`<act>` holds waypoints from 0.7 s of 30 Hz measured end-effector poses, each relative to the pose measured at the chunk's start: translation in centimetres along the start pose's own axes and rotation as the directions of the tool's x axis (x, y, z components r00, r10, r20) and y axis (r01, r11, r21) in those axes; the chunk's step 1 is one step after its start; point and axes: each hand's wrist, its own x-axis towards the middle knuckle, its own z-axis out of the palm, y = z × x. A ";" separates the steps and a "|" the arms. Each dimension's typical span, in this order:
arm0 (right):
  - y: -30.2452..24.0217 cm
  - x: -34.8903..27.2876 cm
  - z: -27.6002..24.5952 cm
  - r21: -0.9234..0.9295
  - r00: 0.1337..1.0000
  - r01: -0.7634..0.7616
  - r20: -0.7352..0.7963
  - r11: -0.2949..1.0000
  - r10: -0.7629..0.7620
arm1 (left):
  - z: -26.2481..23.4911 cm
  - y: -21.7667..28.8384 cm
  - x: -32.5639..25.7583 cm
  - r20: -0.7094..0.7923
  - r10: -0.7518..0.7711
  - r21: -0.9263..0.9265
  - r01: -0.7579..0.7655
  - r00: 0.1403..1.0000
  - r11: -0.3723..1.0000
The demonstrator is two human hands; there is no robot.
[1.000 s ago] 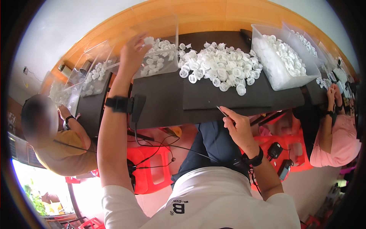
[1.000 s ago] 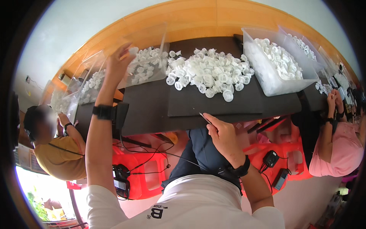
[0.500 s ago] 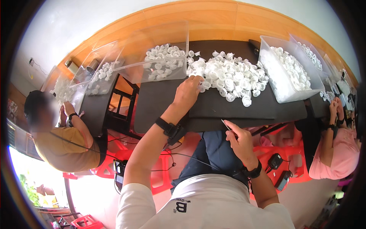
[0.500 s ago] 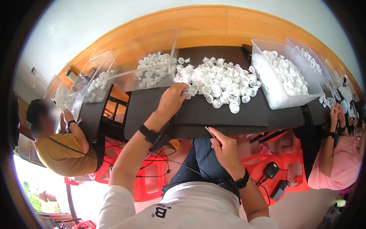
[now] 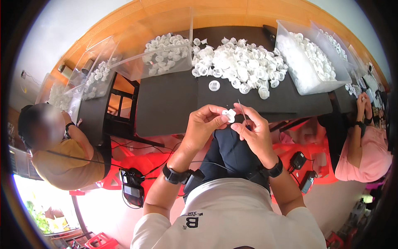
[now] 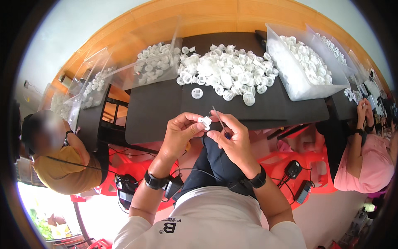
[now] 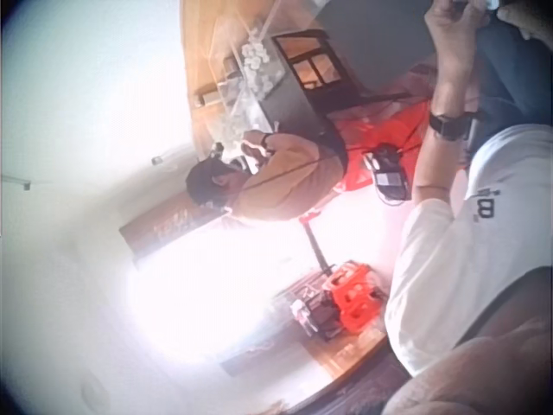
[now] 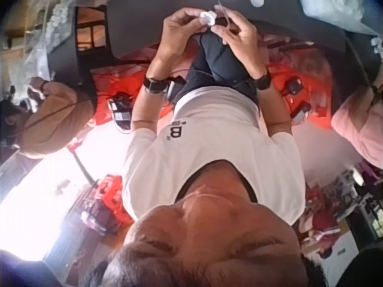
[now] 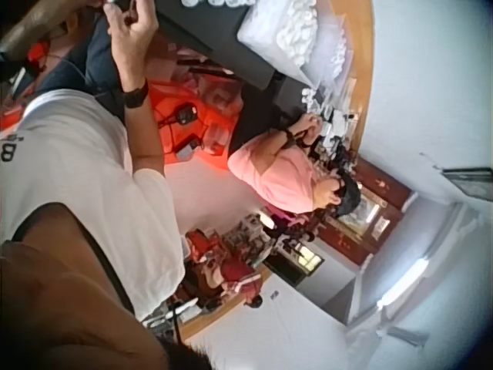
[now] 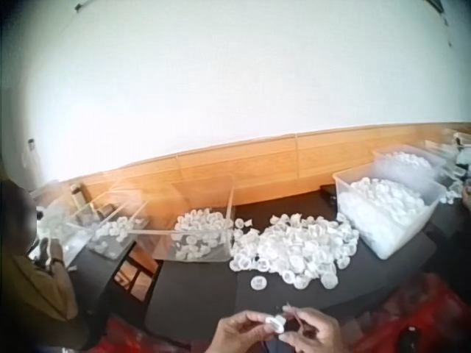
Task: Assembling small white plastic components by hand at a workstation.
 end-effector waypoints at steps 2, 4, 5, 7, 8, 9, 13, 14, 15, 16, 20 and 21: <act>0.0 -0.3 0.2 0.014 0.999 0.023 -0.025 1.000 -0.023 | 0.3 -0.8 -0.6 0.006 0.021 -0.061 -0.020 1.000 0.998; 0.2 -0.8 -0.2 -0.094 1.000 0.005 0.010 0.996 -0.004 | 0.4 -1.1 -1.0 0.013 0.021 -0.074 -0.020 1.000 0.997; 0.2 -0.9 -0.1 -0.095 1.000 0.000 0.008 0.995 0.001 | 0.5 -1.1 -1.2 0.019 0.017 -0.063 -0.016 1.000 0.998; 0.0 -1.1 0.1 -0.160 0.980 0.191 -0.017 0.968 -0.196 | 0.7 -0.9 -1.6 0.025 0.010 -0.053 -0.008 1.000 0.999; -0.2 -1.1 0.1 -0.161 0.981 0.188 -0.018 0.969 -0.193 | 0.8 -0.7 -1.7 0.027 0.009 -0.036 -0.008 1.000 0.999; -0.4 -1.1 0.0 -0.222 0.975 0.219 0.005 0.950 -0.223 | 0.9 -0.6 -1.8 0.029 0.009 -0.019 -0.008 1.000 1.000; -1.8 -1.2 -0.2 -0.395 0.950 0.309 0.083 0.865 -0.302 | 1.0 -0.3 -2.1 0.035 0.028 -0.022 -0.027 0.999 0.999; -2.2 -1.3 -0.1 -0.395 0.950 0.309 0.083 0.865 -0.301 | 1.1 -0.1 -2.1 0.044 0.030 -0.007 -0.029 0.999 1.000; -2.5 -1.4 -0.1 -0.423 0.953 0.299 0.083 0.855 -0.293 | 1.1 0.0 -2.1 0.052 0.031 0.008 -0.032 0.998 0.999; -2.7 -1.4 0.0 -0.451 0.955 0.290 0.082 0.844 -0.284 | 1.1 0.0 -2.1 0.051 0.032 0.008 -0.032 0.998 0.999; -2.6 -1.4 -0.1 -0.464 0.954 0.295 0.091 0.835 -0.287 | 1.6 0.4 -2.2 0.099 0.067 -0.023 -0.065 0.993 0.998; -2.5 -1.5 -0.2 -0.458 0.955 0.292 0.084 0.840 -0.286 | 1.8 0.6 -2.3 0.098 0.065 -0.046 -0.061 0.993 0.997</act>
